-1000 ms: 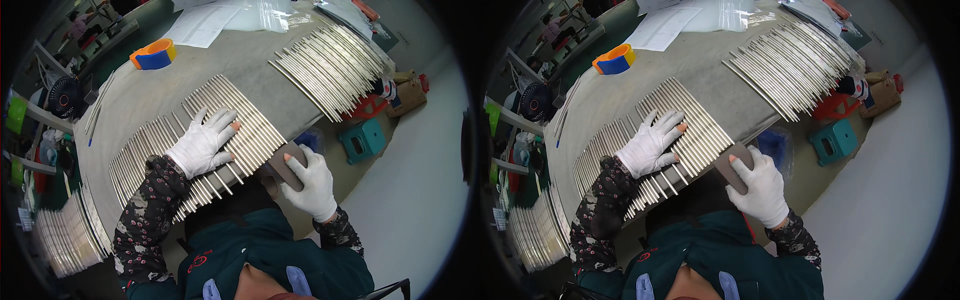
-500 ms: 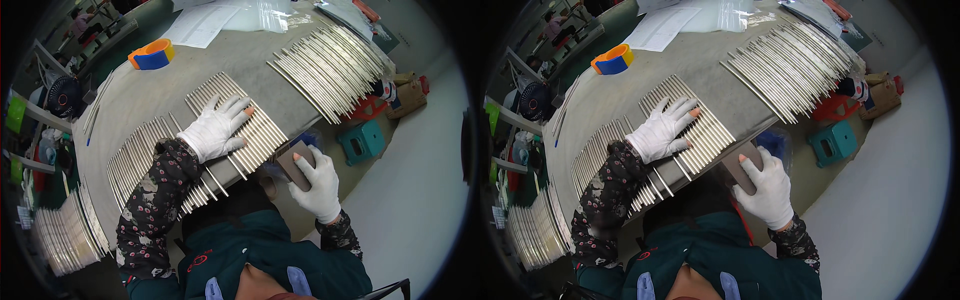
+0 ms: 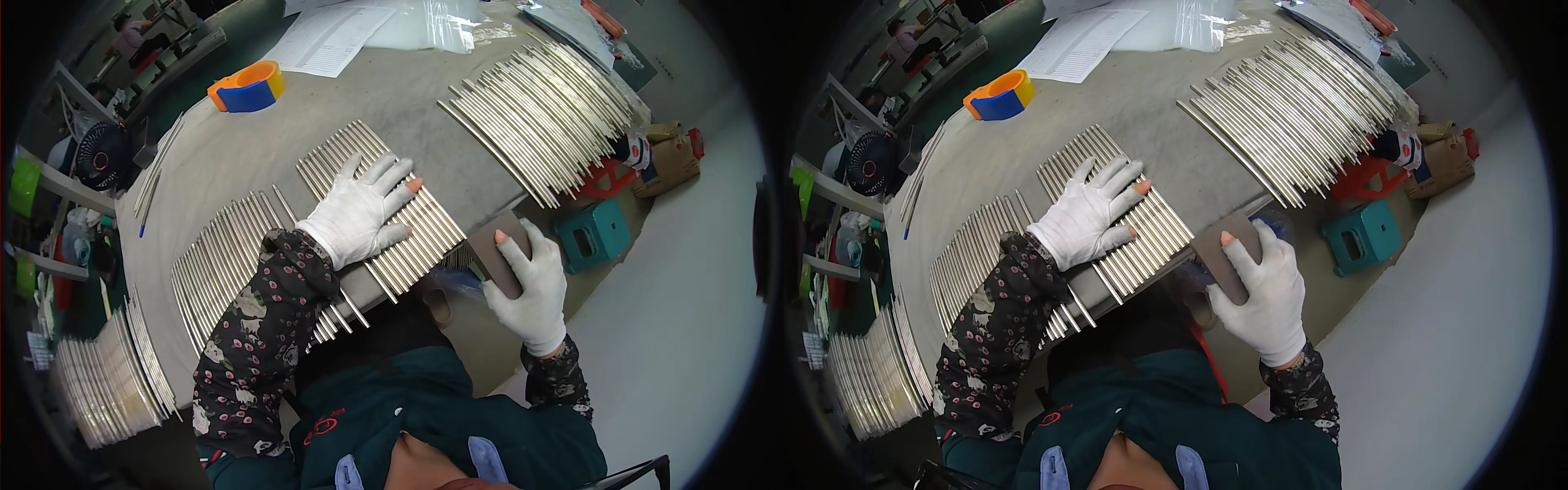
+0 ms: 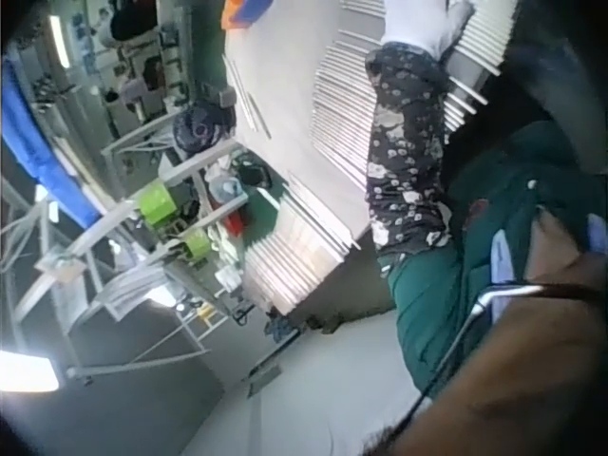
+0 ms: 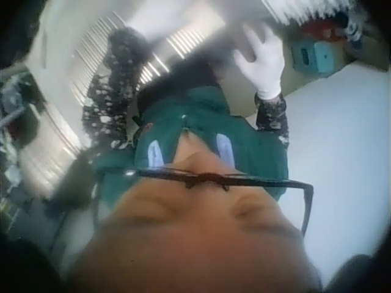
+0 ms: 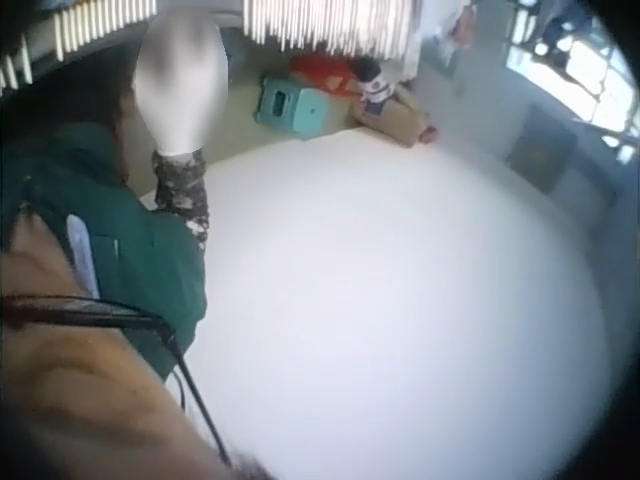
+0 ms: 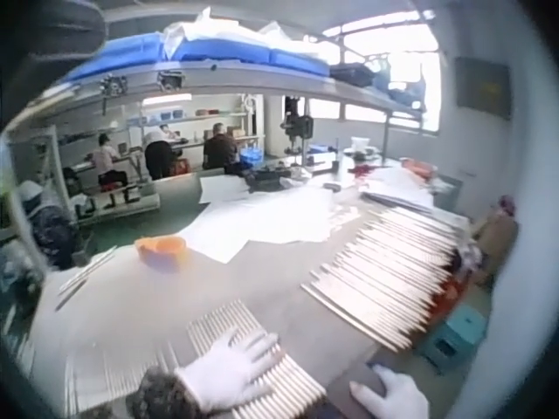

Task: Manually sanding and polishing small metal rods on a workbench using a sanding block.

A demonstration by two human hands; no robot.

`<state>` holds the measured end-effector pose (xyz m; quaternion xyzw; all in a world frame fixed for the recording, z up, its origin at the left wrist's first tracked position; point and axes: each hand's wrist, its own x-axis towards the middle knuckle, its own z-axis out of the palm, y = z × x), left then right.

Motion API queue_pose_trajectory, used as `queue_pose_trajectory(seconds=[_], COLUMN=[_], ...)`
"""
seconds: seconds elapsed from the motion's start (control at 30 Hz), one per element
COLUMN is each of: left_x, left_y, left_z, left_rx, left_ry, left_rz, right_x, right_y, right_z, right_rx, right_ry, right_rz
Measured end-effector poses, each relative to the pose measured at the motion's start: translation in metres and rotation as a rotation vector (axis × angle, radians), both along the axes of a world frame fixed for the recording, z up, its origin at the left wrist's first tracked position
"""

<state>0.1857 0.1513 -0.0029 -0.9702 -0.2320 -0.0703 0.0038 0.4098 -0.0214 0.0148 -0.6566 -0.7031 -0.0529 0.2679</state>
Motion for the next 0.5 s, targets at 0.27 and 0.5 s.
queue_pose_trajectory(seconds=[0.27,0.5], left_x=[0.005,0.006], left_y=[-0.002,0.003], left_z=[-0.002,-0.001], left_rx=[0.010,-0.021], left_ry=[-0.022,0.005], left_rz=[-0.003,-0.001], right_x=[-0.027,0.015], right_y=[0.055,-0.012], right_z=[0.004,0.010], right_rx=[-0.013,-0.234], right_ry=[-0.094,-0.102], right_rz=[0.029,-0.034])
